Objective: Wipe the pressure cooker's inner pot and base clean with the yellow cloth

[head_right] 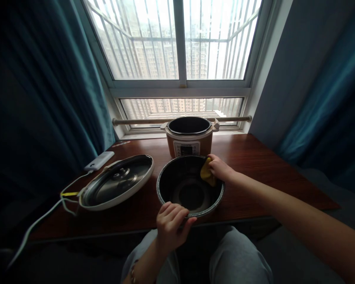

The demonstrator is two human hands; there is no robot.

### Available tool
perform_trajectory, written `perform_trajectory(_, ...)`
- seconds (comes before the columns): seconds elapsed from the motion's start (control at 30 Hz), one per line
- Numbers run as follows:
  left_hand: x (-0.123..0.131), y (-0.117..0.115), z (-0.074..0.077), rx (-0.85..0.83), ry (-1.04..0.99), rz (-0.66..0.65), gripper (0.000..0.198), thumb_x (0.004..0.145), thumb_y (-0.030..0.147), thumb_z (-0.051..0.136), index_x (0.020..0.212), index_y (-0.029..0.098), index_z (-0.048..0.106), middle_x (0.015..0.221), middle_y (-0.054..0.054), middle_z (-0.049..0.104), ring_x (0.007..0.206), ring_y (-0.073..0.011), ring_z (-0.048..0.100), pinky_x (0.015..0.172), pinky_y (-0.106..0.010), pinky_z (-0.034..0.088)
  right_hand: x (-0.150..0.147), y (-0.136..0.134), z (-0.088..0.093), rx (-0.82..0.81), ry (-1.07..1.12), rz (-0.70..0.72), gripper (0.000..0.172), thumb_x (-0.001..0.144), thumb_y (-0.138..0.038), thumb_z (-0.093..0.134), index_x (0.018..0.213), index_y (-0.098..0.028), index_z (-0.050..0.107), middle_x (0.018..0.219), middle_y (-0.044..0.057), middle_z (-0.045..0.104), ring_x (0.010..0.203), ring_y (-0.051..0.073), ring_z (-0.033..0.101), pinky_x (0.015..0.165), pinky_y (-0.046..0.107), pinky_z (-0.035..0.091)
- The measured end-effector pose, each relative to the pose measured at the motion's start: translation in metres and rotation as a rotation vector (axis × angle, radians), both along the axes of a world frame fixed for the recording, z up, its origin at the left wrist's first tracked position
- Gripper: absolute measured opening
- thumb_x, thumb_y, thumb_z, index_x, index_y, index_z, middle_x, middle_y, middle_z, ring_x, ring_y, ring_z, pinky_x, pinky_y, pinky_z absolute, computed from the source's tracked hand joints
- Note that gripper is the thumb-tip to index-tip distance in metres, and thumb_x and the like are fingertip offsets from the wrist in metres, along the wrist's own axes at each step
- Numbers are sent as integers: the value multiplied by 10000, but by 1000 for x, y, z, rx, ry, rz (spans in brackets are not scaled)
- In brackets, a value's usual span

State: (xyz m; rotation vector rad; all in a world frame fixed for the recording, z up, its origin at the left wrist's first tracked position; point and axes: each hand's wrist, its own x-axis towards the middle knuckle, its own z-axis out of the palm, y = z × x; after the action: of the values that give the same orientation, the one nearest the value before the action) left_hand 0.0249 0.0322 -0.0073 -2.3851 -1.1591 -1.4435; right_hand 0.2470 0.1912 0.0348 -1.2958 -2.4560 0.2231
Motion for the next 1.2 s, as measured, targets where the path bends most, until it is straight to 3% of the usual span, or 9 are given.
perform_trajectory(0.17, 0, 0, 0, 8, 30, 17, 109, 784, 272, 570, 712, 190, 568, 610, -1, 592, 633, -145, 550, 691, -326, 373, 13, -45, 7, -132, 85, -64, 215, 774, -148, 528, 581, -133, 619, 1333, 127, 413, 1180, 280, 448, 1032, 394, 327)
perform_trajectory(0.27, 0, -1, 1, 14, 45, 24, 110, 779, 272, 574, 708, 189, 570, 613, 0, 595, 643, -147, 562, 695, -325, 382, 11, -72, 11, -130, 95, -44, 227, 807, -172, 491, 615, -142, 609, 1282, 133, 477, 1231, 276, 393, 1049, 407, 302)
perform_trajectory(0.47, 1, -3, 1, -22, 70, 23, 99, 785, 271, 563, 727, 190, 572, 671, -12, 623, 715, -159, 597, 726, -326, 416, -16, -112, 7, -129, 137, -2, 221, 840, -198, 426, 722, -141, 604, 1078, 144, 603, 1065, 239, 527, 942, 377, 398)
perform_trajectory(0.57, -1, -4, 4, -23, 55, -44, 72, 790, 243, 556, 828, 187, 580, 792, -38, 659, 826, -180, 610, 781, -344, 436, -36, -123, 9, -153, 165, -23, 221, 843, -199, 399, 783, -134, 602, 910, 116, 633, 859, 194, 576, 805, 318, 442)
perform_trajectory(0.67, -10, -6, 10, -37, -34, -128, 247, 805, 226, 541, 1046, 171, 534, 1025, -100, 632, 1009, -213, 572, 857, -371, 454, -55, -130, 16, -195, 188, -108, 268, 860, -230, 363, 747, -141, 589, 778, 87, 628, 721, 171, 557, 702, 294, 421)
perform_trajectory(0.77, -19, -6, 20, -43, -87, -98, 396, 800, 244, 560, 1177, 170, 464, 1209, -135, 535, 1155, -241, 481, 912, -407, 447, -73, -133, 23, -293, 329, -248, 293, 862, -272, 361, 698, -150, 572, 730, 81, 625, 695, 171, 554, 655, 283, 401)
perform_trajectory(0.97, -29, -5, 46, -57, 163, -28, 373, 784, 281, 586, 1149, 218, 538, 1044, -70, 624, 1066, -237, 519, 1001, -489, 325, -102, -134, 23, -624, 783, -420, 208, 828, -279, 397, 733, -153, 532, 765, 74, 621, 706, 162, 580, 595, 247, 449)
perform_trajectory(1.07, -36, -4, 53, -50, 239, 35, 190, 804, 229, 555, 970, 262, 639, 898, -26, 634, 970, -208, 533, 1007, -502, 276, -97, -133, 27, -648, 665, -302, 183, 752, -141, 435, 856, -146, 585, 890, 75, 643, 825, 164, 597, 703, 245, 464)
perform_trajectory(1.2, -50, -4, 55, -40, 310, 50, 141, 815, 204, 535, 813, 264, 662, 896, -9, 636, 998, -205, 513, 1023, -529, 214, -67, -134, 41, -504, 218, 78, 291, 716, -87, 458, 912, -170, 657, 901, 37, 668, 834, 165, 597, 757, 254, 437)
